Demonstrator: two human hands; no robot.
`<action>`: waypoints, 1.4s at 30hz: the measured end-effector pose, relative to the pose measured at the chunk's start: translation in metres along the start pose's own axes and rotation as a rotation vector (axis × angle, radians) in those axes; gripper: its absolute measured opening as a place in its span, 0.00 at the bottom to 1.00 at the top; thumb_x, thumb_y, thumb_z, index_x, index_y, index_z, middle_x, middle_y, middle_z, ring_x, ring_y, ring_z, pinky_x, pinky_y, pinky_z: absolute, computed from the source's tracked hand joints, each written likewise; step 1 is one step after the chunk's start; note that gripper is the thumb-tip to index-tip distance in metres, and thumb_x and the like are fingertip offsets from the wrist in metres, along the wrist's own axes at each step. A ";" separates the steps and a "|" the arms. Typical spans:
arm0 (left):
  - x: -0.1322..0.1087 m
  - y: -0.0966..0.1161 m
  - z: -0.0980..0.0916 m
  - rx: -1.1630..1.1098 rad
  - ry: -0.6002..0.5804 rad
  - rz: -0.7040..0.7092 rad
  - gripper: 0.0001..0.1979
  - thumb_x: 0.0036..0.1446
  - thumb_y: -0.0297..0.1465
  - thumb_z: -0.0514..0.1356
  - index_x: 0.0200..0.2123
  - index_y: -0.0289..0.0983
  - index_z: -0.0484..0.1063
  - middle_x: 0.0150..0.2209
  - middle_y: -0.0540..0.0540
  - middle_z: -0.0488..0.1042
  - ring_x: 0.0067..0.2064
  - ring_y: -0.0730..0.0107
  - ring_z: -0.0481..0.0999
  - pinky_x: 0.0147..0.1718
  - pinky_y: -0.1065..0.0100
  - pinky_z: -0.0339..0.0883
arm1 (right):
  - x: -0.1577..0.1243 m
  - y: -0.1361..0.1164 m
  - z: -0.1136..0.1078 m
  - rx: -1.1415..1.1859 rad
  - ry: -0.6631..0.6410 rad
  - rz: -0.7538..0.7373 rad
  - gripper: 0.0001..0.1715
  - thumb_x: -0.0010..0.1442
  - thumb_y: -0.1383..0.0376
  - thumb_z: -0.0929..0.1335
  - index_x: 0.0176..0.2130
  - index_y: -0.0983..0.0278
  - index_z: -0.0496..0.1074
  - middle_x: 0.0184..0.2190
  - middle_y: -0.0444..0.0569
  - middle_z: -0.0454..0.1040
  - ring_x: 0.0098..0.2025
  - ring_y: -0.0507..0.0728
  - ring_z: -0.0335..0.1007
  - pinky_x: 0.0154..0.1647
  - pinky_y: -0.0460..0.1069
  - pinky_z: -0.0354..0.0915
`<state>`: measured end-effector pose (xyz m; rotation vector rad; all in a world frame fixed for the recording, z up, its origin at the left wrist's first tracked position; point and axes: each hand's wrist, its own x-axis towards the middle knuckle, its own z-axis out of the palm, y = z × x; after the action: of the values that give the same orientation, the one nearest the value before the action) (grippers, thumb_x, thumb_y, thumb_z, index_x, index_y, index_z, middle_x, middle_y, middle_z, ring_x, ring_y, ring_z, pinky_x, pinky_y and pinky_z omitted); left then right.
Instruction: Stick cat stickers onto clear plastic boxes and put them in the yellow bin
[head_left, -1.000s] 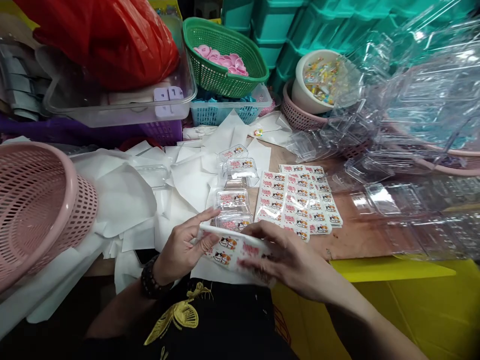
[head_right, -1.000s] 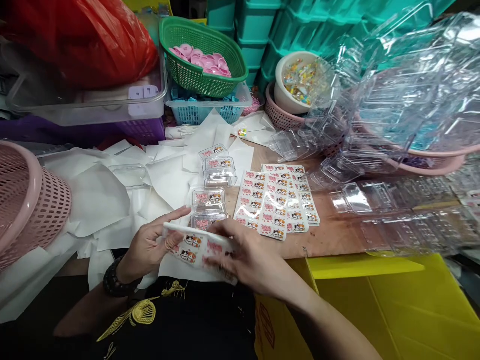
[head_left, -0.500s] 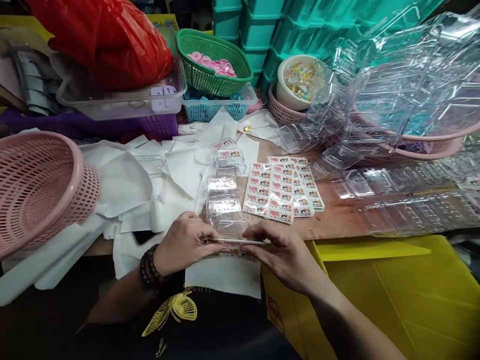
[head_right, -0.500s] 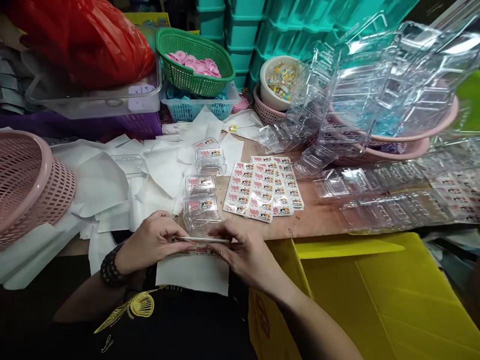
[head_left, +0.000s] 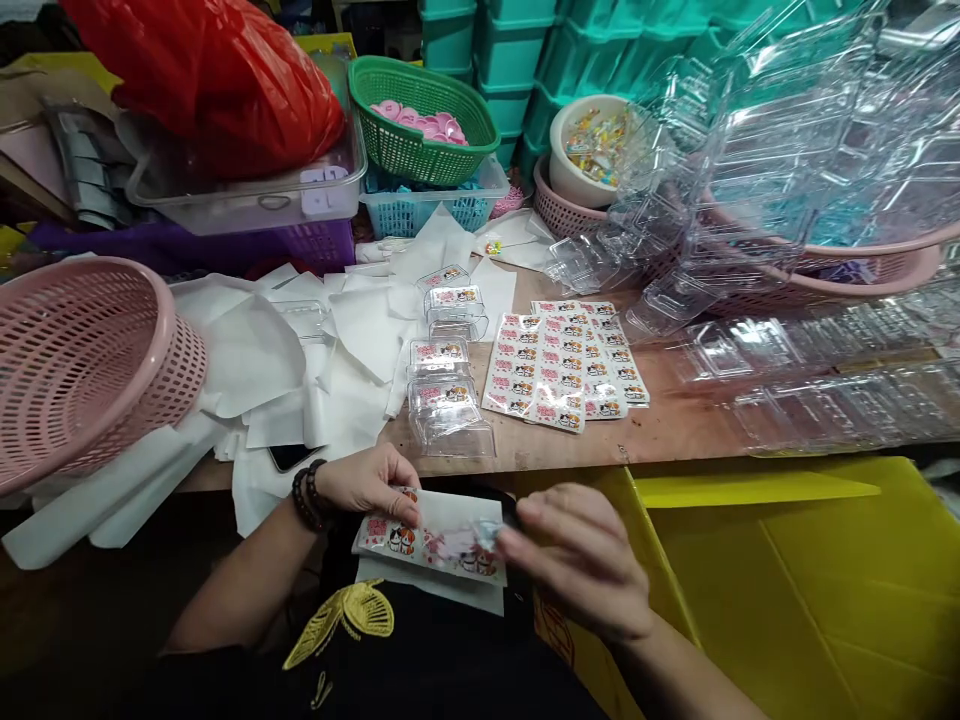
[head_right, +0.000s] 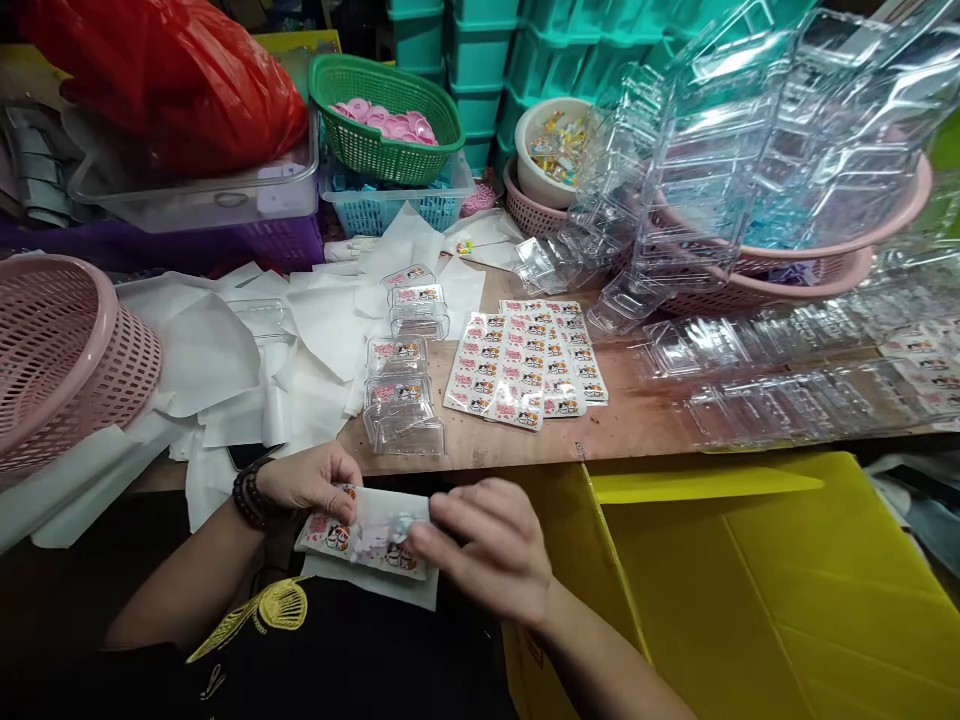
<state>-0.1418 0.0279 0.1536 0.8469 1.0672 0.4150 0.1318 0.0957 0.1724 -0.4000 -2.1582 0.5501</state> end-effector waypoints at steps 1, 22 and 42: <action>-0.003 -0.002 0.002 0.046 0.055 0.059 0.26 0.38 0.52 0.72 0.24 0.33 0.77 0.21 0.48 0.74 0.22 0.74 0.68 0.20 0.73 0.62 | 0.002 0.003 0.002 0.068 0.099 0.106 0.21 0.60 0.68 0.72 0.49 0.44 0.77 0.38 0.44 0.81 0.37 0.57 0.79 0.39 0.54 0.76; 0.004 -0.026 0.019 1.016 0.645 0.682 0.06 0.59 0.28 0.63 0.29 0.36 0.76 0.69 0.39 0.59 0.70 0.45 0.54 0.66 0.42 0.55 | -0.034 0.081 0.084 -0.186 0.028 0.020 0.46 0.59 0.79 0.60 0.70 0.53 0.41 0.47 0.56 0.77 0.49 0.63 0.76 0.43 0.61 0.76; 0.002 -0.040 0.034 1.059 0.538 0.874 0.03 0.58 0.25 0.62 0.32 0.35 0.75 0.71 0.36 0.53 0.68 0.49 0.61 0.65 0.50 0.61 | 0.030 0.020 0.002 0.353 0.029 0.837 0.11 0.59 0.56 0.71 0.34 0.60 0.73 0.36 0.50 0.75 0.36 0.56 0.74 0.29 0.49 0.71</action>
<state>-0.1145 -0.0093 0.1287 2.2689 1.3731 0.8537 0.1142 0.1263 0.1814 -1.1056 -1.7438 1.3436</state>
